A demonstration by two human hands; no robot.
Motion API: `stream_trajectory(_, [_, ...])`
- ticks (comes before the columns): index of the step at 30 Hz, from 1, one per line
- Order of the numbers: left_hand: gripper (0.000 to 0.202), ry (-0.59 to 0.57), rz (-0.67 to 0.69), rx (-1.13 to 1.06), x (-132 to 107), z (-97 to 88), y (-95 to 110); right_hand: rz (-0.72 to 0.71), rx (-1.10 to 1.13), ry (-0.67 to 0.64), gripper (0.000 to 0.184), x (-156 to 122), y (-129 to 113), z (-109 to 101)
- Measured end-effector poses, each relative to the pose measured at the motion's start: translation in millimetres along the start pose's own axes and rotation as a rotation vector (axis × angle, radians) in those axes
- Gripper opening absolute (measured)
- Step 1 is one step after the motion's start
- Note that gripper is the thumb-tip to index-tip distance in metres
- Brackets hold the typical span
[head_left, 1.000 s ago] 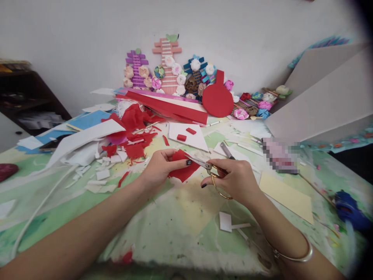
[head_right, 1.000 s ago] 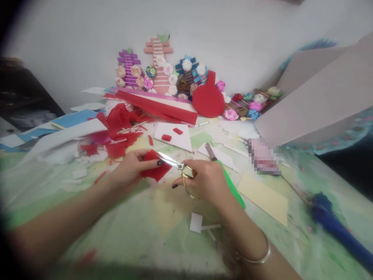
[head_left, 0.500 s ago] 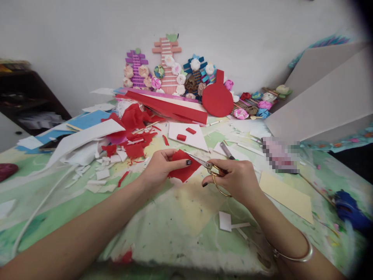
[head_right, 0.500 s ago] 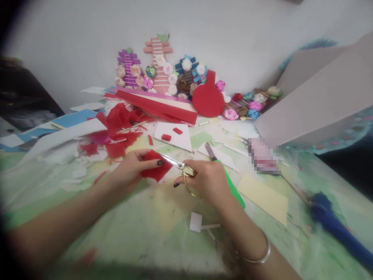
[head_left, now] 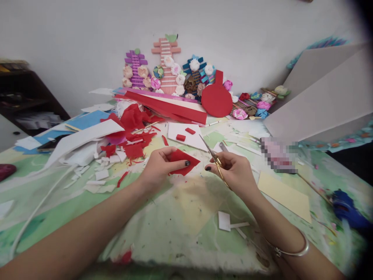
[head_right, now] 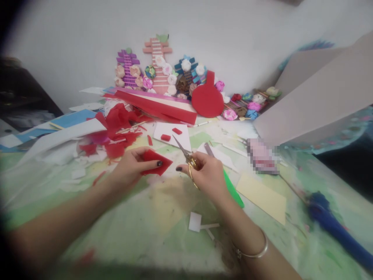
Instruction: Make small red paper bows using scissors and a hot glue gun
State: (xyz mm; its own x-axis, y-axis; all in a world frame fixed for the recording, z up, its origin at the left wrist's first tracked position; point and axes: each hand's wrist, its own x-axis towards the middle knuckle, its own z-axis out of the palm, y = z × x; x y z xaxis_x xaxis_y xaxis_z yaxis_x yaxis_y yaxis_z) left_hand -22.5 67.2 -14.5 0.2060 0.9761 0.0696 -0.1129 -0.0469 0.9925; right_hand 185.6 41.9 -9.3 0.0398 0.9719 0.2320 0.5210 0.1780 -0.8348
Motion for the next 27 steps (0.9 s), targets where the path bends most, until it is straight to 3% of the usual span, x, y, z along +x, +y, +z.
stream_trajectory(3, [0.009,0.015,0.281,0.212,-3.8,1.7,-0.5,0.141,0.293,-0.102,0.036,-1.1,-4.3,4.2])
stream_trajectory(8, [0.01,-0.061,0.898,0.573,-10.5,2.6,-4.9,0.258,0.665,-0.246,0.03,-7.0,-10.1,11.2])
stream_trajectory(11, [0.015,-0.085,1.076,0.708,-11.5,1.6,-9.8,0.258,0.755,-0.28,0.026,-9.7,-10.1,14.6])
stream_trajectory(17, [0.023,-0.112,1.203,0.745,-7.3,0.7,-16.7,0.259,0.822,-0.235,0.025,-10.4,-8.7,16.0])
stream_trajectory(22, [0.026,-0.235,1.204,0.75,-5.8,1.1,-15.1,0.268,0.841,-0.176,0.027,-7.7,-4.6,14.7])
stream_trajectory(25, [0.026,-0.304,1.135,0.745,-8.3,2.2,-11.0,0.23,0.761,-0.143,0.029,-5.7,-1.0,14.4])
stream_trajectory(27, [0.022,-0.256,1.022,0.726,-9.8,3.5,-6.9,0.182,0.642,-0.122,0.029,-5.3,-0.6,14.7])
